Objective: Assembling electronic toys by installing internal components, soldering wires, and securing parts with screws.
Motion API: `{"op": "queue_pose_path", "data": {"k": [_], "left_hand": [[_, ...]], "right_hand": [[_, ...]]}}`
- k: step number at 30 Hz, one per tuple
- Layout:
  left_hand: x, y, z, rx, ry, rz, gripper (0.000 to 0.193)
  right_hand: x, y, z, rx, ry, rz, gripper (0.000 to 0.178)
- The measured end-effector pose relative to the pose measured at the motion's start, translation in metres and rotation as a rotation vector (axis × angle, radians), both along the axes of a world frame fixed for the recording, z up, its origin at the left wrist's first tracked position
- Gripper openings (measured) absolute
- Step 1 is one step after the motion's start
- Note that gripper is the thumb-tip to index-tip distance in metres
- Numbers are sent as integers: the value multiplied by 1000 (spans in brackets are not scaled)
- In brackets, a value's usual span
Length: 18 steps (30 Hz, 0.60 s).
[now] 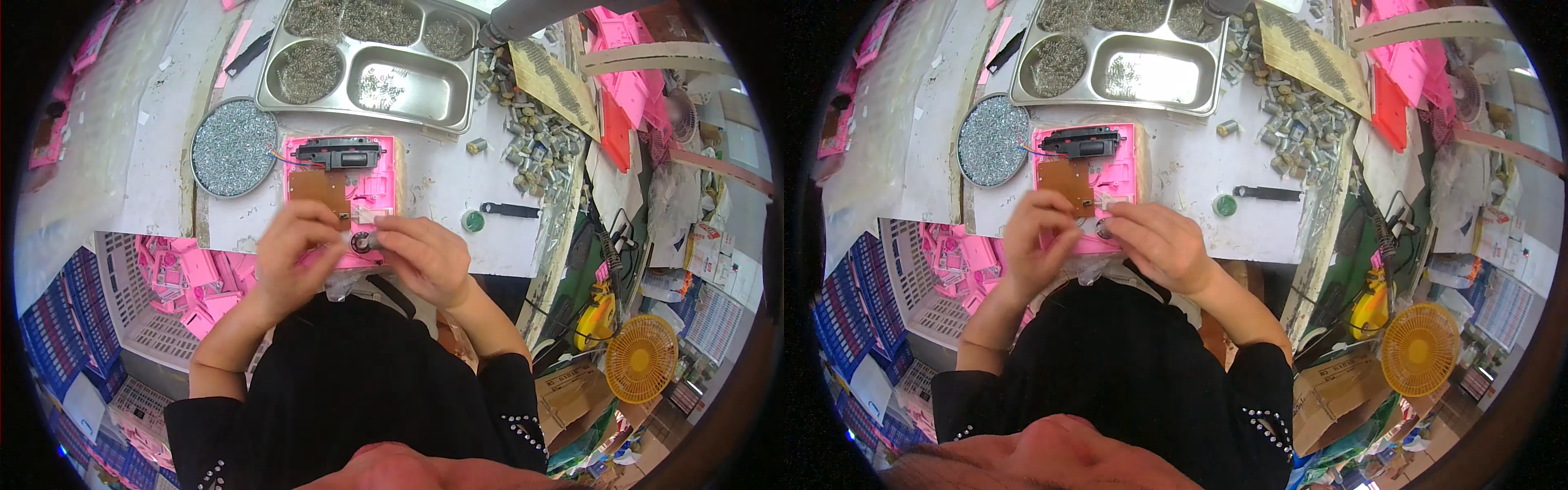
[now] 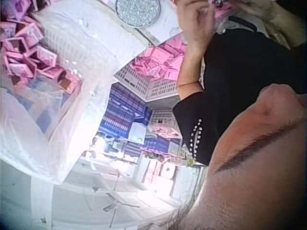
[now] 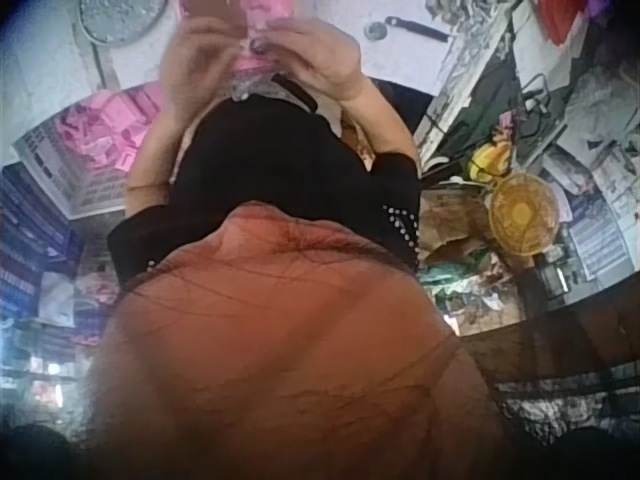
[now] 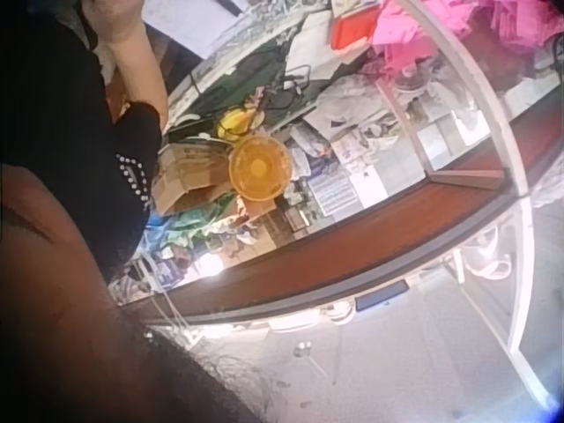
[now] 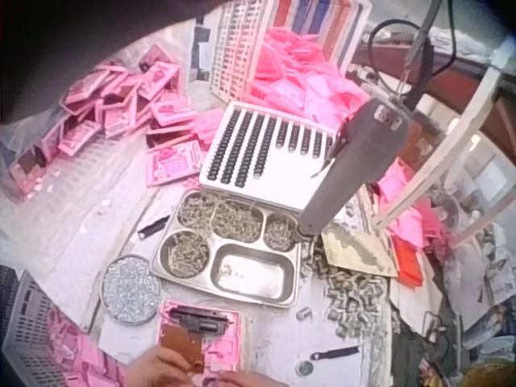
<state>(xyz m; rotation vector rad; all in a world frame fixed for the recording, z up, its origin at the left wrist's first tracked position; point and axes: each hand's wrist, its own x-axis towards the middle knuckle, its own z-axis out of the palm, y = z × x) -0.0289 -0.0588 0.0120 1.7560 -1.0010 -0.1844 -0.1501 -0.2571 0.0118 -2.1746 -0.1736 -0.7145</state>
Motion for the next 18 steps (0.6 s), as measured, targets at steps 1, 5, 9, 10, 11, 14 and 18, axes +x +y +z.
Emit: {"op": "queue_pose_path", "data": {"k": [1, 5, 9, 10, 11, 14, 18], "left_hand": [[12, -3, -2, 25, -114, 70, 30], [52, -8, -2, 382, -408, 130, 42], [53, -3, -8, 441, -466, 143, 45], [53, -3, -9, 420, -479, 162, 45], [52, -2, -9, 400, -492, 181, 44], [49, -1, -8, 470, -450, 177, 37], [51, 4, -10, 486, -480, 92, 21]], "right_hand": [[-1, -5, 0, -21, 22, -35, 41], [10, -21, -4, -7, 136, -177, 37], [31, -28, -10, -131, 132, -148, 34], [34, -28, -8, -166, 160, -138, 33], [37, -29, -8, -201, 187, -129, 32], [38, -30, -13, -192, 230, -119, 30], [41, -32, -12, -183, 241, -93, 30]]}}
